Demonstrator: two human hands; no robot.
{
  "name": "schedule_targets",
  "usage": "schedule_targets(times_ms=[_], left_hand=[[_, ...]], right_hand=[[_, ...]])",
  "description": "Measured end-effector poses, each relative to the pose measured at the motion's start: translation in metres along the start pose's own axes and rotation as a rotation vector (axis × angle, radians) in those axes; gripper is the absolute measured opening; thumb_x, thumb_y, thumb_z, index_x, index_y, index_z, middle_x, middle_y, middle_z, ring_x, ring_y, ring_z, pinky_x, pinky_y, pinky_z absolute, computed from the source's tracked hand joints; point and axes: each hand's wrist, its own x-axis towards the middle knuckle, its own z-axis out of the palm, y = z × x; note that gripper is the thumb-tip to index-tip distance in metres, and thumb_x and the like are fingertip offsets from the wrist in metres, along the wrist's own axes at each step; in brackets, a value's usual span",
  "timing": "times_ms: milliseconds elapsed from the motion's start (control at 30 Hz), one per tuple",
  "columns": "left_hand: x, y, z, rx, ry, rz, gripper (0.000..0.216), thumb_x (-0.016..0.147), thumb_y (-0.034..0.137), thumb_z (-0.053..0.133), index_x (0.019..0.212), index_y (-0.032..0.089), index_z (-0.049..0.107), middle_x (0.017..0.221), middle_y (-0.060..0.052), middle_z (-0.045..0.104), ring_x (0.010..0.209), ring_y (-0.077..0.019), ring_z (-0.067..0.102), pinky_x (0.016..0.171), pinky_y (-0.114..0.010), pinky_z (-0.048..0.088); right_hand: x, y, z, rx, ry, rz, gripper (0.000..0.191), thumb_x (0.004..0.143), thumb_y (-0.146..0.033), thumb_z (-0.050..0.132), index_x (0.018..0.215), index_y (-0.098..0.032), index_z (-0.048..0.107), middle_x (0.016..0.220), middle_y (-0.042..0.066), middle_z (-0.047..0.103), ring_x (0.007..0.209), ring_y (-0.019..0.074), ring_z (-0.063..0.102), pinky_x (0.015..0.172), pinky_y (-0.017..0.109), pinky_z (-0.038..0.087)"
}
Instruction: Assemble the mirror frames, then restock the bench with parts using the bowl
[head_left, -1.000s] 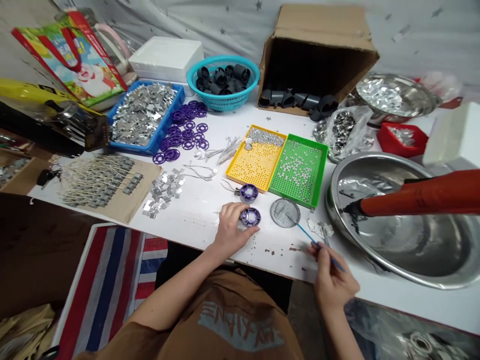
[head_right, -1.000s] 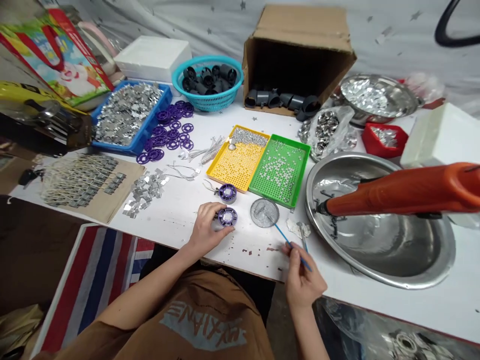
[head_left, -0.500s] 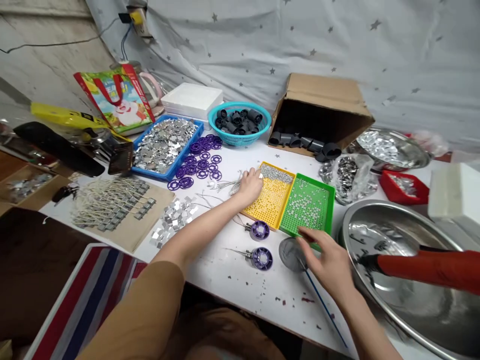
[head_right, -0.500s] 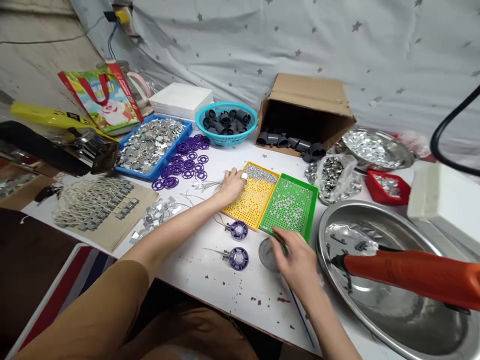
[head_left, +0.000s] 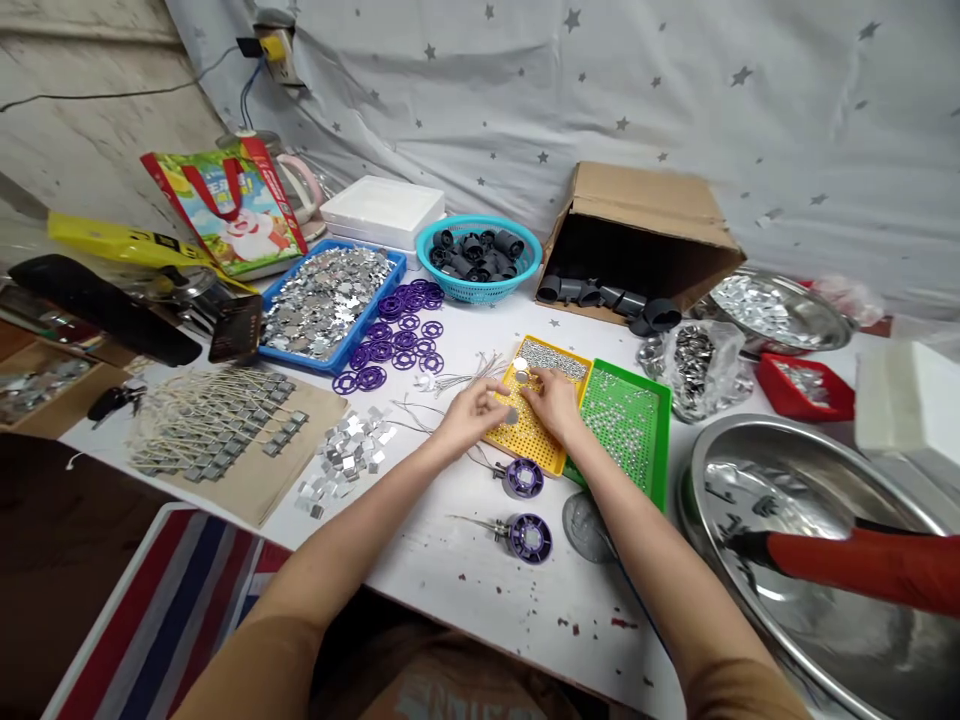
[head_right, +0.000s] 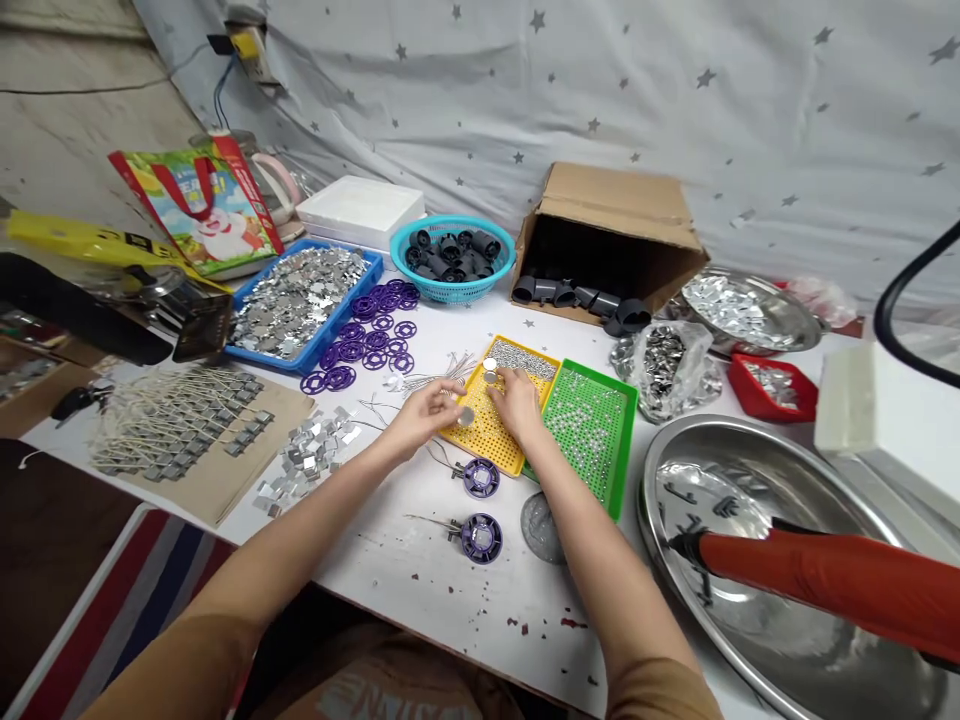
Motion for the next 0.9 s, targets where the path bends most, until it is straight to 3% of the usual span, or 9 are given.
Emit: schedule_targets(times_ms=[100, 200, 300, 400, 500, 600, 667, 800, 900], left_hand=[[-0.053, -0.012, -0.013, 0.045, -0.086, -0.083, 0.023, 0.08, 0.032, 0.063, 0.094, 0.015, 0.062, 0.075, -0.001, 0.064, 0.062, -0.0109, 0.057, 0.061, -0.023, 0.045], [-0.095, -0.03, -0.024, 0.33, -0.053, -0.148, 0.013, 0.082, 0.025, 0.056, 0.087, 0.015, 0.064, 0.072, -0.001, 0.064, 0.062, -0.0122, 0.057, 0.061, -0.023, 0.044], [-0.118, -0.042, -0.032, 0.657, 0.0, -0.081, 0.016, 0.084, 0.017, 0.051, 0.091, 0.019, 0.065, 0.077, -0.001, 0.061, 0.067, -0.0136, 0.057, 0.067, -0.026, 0.045], [-0.126, -0.047, -0.036, 0.843, 0.018, -0.005, 0.018, 0.085, 0.018, 0.054, 0.1, 0.021, 0.064, 0.098, -0.003, 0.058, 0.066, -0.0119, 0.055, 0.07, -0.028, 0.047], [-0.125, -0.049, -0.037, 0.917, 0.024, 0.007, 0.026, 0.083, 0.018, 0.059, 0.108, 0.023, 0.06, 0.107, -0.004, 0.056, 0.065, -0.0117, 0.056, 0.069, -0.029, 0.05], [-0.12, -0.051, -0.037, 0.983, 0.039, 0.009, 0.027, 0.083, 0.016, 0.06, 0.11, 0.022, 0.059, 0.104, -0.004, 0.057, 0.069, -0.014, 0.058, 0.07, -0.03, 0.051], [-0.118, -0.051, -0.038, 1.02, 0.035, -0.003, 0.022, 0.084, 0.016, 0.06, 0.105, 0.02, 0.06, 0.1, -0.004, 0.057, 0.071, -0.015, 0.059, 0.071, -0.03, 0.051], [-0.12, -0.04, -0.031, 0.997, 0.068, 0.003, 0.016, 0.085, 0.015, 0.061, 0.1, 0.019, 0.061, 0.095, -0.003, 0.057, 0.076, -0.0162, 0.06, 0.071, -0.029, 0.05], [-0.125, -0.022, -0.007, 0.834, 0.064, 0.135, 0.016, 0.085, 0.019, 0.064, 0.101, 0.018, 0.061, 0.093, -0.003, 0.058, 0.08, -0.0159, 0.06, 0.074, -0.028, 0.05]], right_hand=[[0.013, -0.005, 0.006, -0.035, -0.04, -0.008, 0.021, 0.086, -0.027, 0.053, 0.1, -0.016, 0.065, 0.108, 0.015, 0.062, 0.099, 0.0273, 0.059, 0.089, 0.04, 0.044], [0.015, -0.005, 0.006, -0.034, -0.069, 0.017, 0.02, 0.089, -0.025, 0.047, 0.095, -0.016, 0.064, 0.108, 0.016, 0.063, 0.103, 0.0264, 0.058, 0.09, 0.037, 0.044], [0.008, -0.001, 0.001, -0.006, -0.127, 0.1, 0.023, 0.091, -0.026, 0.044, 0.091, -0.014, 0.063, 0.096, 0.015, 0.068, 0.09, 0.0219, 0.062, 0.082, 0.033, 0.048], [0.0, 0.006, -0.007, 0.02, -0.241, 0.192, 0.026, 0.089, -0.024, 0.045, 0.075, -0.015, 0.064, 0.07, 0.009, 0.068, 0.063, 0.0156, 0.062, 0.064, 0.027, 0.05], [-0.002, 0.008, -0.015, -0.039, -0.281, 0.252, 0.021, 0.083, -0.021, 0.052, 0.067, -0.015, 0.064, 0.062, 0.009, 0.067, 0.059, 0.016, 0.062, 0.062, 0.027, 0.05], [-0.003, 0.004, -0.022, -0.167, -0.227, 0.26, 0.016, 0.08, -0.024, 0.058, 0.077, -0.011, 0.067, 0.076, 0.016, 0.069, 0.077, 0.0252, 0.066, 0.074, 0.036, 0.05], [-0.005, 0.0, -0.024, -0.219, -0.204, 0.207, 0.024, 0.08, -0.031, 0.06, 0.091, -0.01, 0.067, 0.088, 0.019, 0.07, 0.088, 0.0293, 0.065, 0.08, 0.041, 0.048], [-0.012, -0.005, -0.019, -0.24, -0.218, 0.069, 0.028, 0.077, -0.034, 0.066, 0.095, -0.013, 0.067, 0.098, 0.015, 0.069, 0.093, 0.0269, 0.063, 0.084, 0.036, 0.046], [-0.014, -0.006, -0.016, -0.231, -0.214, 0.034, 0.018, 0.079, -0.027, 0.063, 0.088, -0.012, 0.067, 0.095, 0.014, 0.069, 0.09, 0.024, 0.062, 0.083, 0.034, 0.045]])
